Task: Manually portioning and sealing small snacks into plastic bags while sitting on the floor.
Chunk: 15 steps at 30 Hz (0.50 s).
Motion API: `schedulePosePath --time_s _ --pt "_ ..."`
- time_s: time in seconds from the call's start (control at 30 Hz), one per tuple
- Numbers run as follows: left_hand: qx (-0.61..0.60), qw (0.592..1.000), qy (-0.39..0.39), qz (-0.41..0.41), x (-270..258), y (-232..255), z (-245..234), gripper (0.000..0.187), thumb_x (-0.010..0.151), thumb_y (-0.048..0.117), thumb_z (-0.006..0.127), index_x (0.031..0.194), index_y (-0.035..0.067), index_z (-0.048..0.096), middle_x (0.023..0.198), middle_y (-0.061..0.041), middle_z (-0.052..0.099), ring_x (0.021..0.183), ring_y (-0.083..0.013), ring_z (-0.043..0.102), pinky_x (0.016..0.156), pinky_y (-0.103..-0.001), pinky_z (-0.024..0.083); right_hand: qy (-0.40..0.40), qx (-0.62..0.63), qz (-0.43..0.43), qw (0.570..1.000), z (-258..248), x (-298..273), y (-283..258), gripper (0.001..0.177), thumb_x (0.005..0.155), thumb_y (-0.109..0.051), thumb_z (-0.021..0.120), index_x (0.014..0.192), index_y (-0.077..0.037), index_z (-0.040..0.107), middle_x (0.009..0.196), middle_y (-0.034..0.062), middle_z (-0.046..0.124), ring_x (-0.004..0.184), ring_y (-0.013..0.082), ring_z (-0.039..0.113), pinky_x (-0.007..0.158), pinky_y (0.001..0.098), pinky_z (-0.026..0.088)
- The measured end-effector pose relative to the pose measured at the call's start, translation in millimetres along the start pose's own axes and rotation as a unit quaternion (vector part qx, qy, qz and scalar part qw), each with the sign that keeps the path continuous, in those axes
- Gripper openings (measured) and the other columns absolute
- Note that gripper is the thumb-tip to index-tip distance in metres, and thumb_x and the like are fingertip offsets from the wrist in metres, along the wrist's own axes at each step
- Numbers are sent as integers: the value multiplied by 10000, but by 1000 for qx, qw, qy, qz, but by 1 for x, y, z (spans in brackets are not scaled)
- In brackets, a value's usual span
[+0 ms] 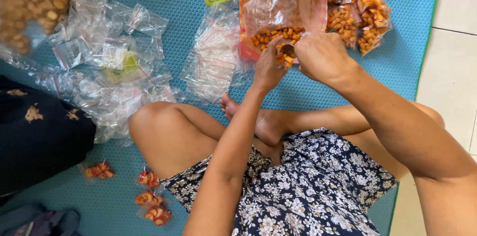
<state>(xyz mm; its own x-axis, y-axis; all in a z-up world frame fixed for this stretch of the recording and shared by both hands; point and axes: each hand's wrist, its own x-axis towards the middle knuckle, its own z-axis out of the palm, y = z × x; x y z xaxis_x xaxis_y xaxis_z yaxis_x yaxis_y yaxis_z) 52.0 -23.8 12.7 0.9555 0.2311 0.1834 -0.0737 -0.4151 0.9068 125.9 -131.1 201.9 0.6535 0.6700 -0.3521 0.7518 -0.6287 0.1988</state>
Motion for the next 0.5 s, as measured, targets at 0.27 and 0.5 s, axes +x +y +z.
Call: schedulePosePath --time_s 0.27,0.5 --pt "-211 973 11 -87 -6 -3 4 902 796 67 842 1533 251 355 1080 -134 705 1053 -334 694 858 -411 597 18 -11 70 997 20 -16 31 267 911 -251 561 819 -113 770 722 131 743 770 393 768 648 533 594" --pt "-410 903 74 -108 -25 -22 -4 949 788 2 878 1541 166 325 1066 -49 664 935 -125 630 738 -205 603 -41 217 170 960 104 -1 38 280 937 -224 562 1027 -197 825 1012 266 772 1055 502 704 880 590 562"
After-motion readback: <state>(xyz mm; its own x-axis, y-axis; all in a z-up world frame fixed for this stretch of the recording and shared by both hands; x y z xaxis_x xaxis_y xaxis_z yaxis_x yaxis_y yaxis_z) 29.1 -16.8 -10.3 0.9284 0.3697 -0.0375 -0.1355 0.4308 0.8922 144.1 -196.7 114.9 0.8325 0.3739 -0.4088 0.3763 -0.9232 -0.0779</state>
